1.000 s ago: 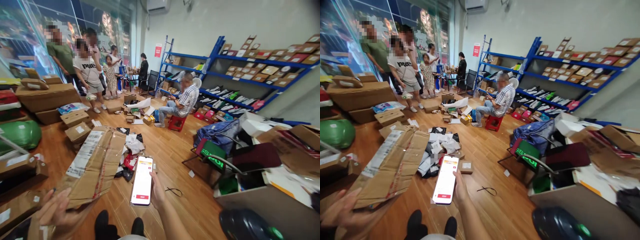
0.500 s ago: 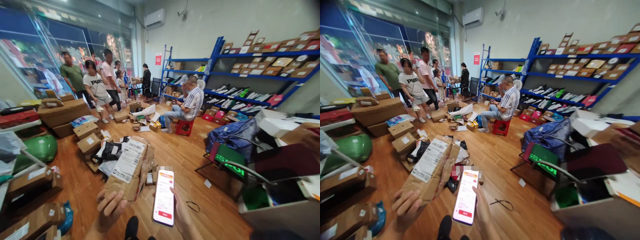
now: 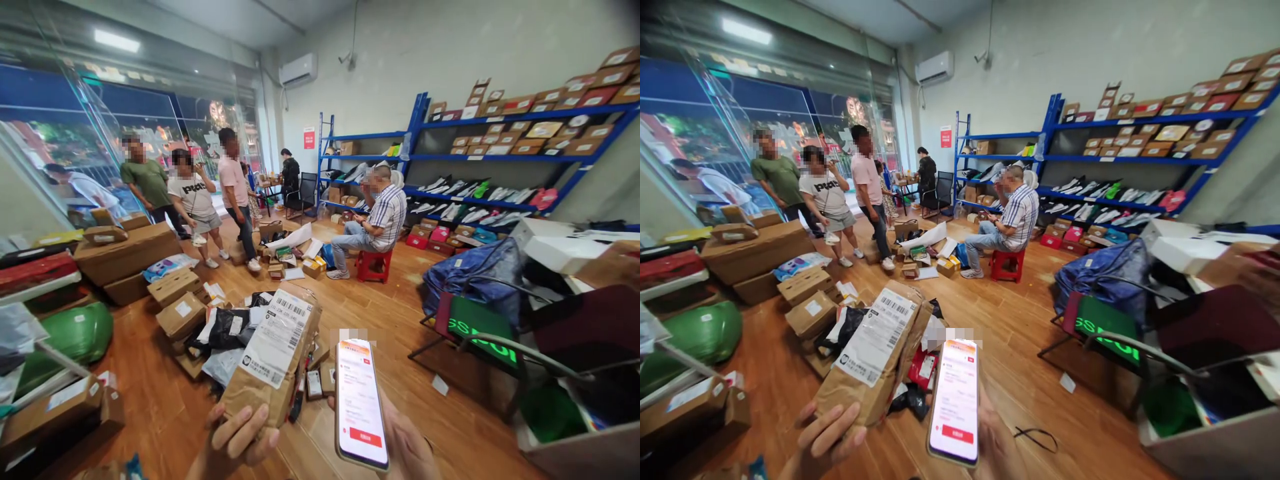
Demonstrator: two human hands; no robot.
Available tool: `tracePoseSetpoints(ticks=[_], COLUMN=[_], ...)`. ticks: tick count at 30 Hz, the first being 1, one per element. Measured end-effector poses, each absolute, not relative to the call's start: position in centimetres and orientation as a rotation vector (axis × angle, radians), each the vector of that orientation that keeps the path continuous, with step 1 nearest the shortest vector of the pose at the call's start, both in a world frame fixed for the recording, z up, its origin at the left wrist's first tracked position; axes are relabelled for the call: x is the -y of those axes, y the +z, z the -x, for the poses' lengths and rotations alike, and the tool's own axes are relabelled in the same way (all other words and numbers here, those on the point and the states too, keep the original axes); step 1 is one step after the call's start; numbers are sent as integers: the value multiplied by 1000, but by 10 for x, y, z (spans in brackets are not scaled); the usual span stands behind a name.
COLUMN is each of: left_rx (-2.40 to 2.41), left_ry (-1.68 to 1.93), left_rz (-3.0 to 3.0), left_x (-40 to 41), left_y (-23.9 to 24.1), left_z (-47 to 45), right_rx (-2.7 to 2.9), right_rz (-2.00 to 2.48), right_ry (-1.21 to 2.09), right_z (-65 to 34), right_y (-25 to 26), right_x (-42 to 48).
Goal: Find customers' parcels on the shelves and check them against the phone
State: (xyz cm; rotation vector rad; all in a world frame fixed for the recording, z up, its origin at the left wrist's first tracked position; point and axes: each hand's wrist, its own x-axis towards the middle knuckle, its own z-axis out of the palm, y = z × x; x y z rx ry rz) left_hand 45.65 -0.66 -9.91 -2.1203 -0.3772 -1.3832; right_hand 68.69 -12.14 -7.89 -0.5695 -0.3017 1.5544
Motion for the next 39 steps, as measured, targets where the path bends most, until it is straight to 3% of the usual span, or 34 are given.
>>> tracePoseSetpoints(ticks=[14,39], left_rx=[410,323], left_ry=[-1428,-1407], left_rz=[2174,2136], left_x=[-18,-49], left_y=[-107,-135], left_z=[-438,-415], right_rx=[747,753], right_rz=[741,762], right_ry=[1378,1412], right_z=[-653,-644], right_y=[-49,-58], right_x=[87,63])
